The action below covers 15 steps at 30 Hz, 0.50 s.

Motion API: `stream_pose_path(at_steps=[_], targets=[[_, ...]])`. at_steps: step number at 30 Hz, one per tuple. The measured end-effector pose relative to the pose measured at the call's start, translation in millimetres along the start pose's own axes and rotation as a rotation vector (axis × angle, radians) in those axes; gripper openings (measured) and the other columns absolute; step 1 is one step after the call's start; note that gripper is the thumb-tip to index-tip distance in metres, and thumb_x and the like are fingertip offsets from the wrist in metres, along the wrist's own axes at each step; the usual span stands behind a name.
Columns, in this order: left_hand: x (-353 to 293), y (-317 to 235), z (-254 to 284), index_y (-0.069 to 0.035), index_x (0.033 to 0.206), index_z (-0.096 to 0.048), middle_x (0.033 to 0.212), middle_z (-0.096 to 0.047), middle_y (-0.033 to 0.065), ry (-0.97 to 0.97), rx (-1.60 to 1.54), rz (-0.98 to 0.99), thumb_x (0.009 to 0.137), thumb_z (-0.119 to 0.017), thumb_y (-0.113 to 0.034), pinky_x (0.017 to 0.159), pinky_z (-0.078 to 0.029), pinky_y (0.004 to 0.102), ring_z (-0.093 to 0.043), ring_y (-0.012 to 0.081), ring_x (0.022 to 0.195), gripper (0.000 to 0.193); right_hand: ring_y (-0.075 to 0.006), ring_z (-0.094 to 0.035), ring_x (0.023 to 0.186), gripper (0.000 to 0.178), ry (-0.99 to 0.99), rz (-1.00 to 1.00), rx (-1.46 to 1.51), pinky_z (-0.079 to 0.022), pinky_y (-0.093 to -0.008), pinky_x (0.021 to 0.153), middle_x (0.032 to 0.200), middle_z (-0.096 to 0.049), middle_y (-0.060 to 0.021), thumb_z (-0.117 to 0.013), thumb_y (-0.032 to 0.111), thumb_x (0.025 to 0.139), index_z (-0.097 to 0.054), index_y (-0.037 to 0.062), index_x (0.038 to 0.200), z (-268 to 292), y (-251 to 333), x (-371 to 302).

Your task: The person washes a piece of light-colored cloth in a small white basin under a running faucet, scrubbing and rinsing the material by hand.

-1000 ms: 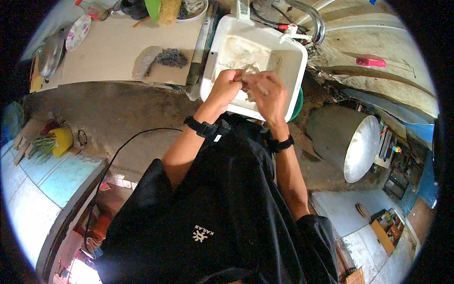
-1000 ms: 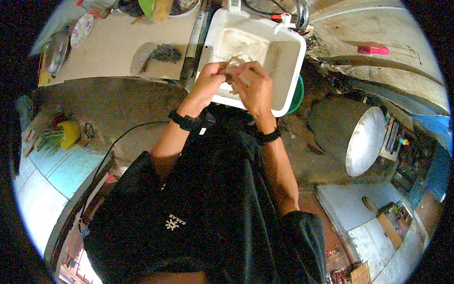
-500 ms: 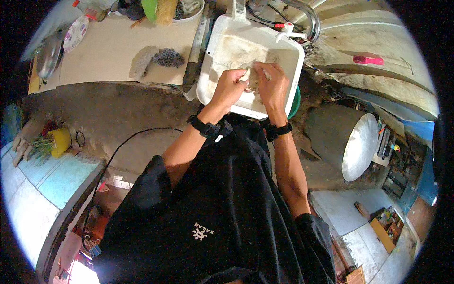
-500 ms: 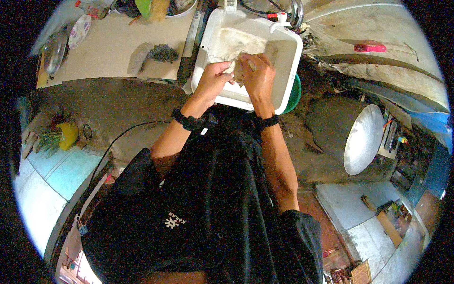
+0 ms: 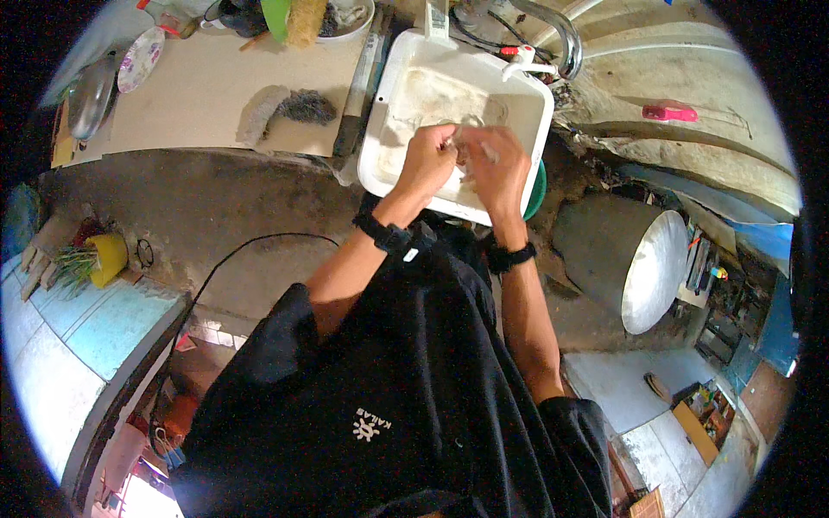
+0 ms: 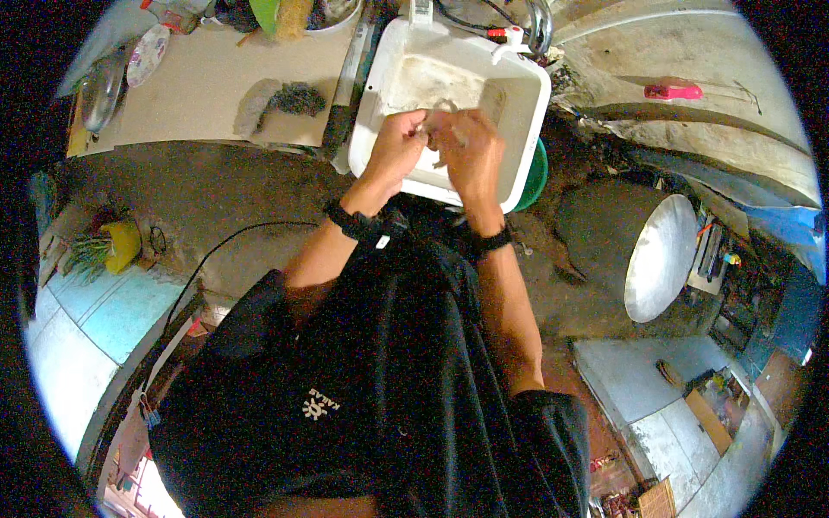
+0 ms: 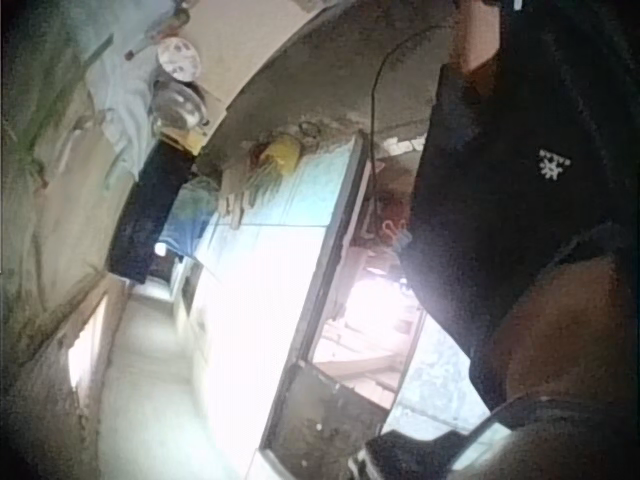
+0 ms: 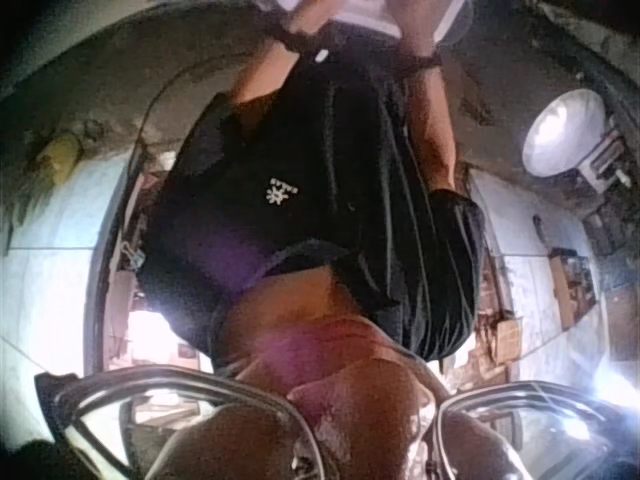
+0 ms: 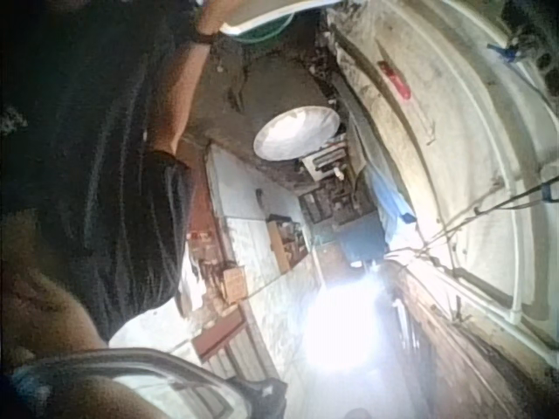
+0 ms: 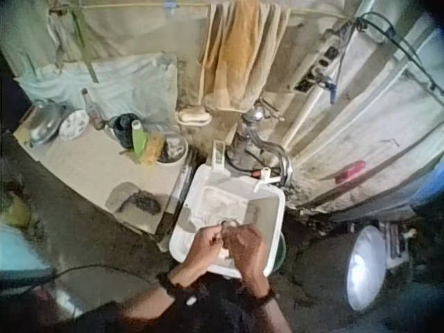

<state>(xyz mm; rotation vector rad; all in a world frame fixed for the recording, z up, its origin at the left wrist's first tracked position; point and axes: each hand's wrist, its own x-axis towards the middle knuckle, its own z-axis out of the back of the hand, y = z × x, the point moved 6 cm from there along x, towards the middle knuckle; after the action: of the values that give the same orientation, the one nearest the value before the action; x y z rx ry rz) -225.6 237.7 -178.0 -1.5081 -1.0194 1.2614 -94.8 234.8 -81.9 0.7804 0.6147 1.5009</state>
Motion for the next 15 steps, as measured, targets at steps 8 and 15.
stream_pose_path(at_steps=[8, 15], targets=[[16.9, 30.6, -50.6, 0.005, 0.11, -0.073, 0.092, -0.071, 0.0027, 0.001, -0.133, 0.068, 0.09, -0.052, 0.011, 0.075, -0.049, 0.026, -0.062, 0.0087, 0.083, 0.03, -0.0318, -0.075, 0.083, 0.012, -0.043, 0.068, -0.049, -0.058, -0.0398, 0.074, 0.097, -0.077, -0.0169, -0.077, 0.01, 0.091, -0.08, 0.0031, 0.1, 18.0, -57.2, 16.8], [3.6, 20.3, -66.1, 0.002, 0.102, -0.073, 0.09, -0.071, 0.0008, -0.013, -0.3, 0.096, 0.092, -0.057, 0.008, 0.074, -0.05, 0.027, -0.062, 0.0088, 0.081, 0.02, -0.0347, -0.075, 0.091, 0.018, -0.057, 0.162, -0.025, -0.058, -0.0428, 0.08, 0.101, -0.076, -0.018, -0.078, 0.009, 0.088, -0.08, 0.004, 0.105, 50.5, -54.9, 0.9]])
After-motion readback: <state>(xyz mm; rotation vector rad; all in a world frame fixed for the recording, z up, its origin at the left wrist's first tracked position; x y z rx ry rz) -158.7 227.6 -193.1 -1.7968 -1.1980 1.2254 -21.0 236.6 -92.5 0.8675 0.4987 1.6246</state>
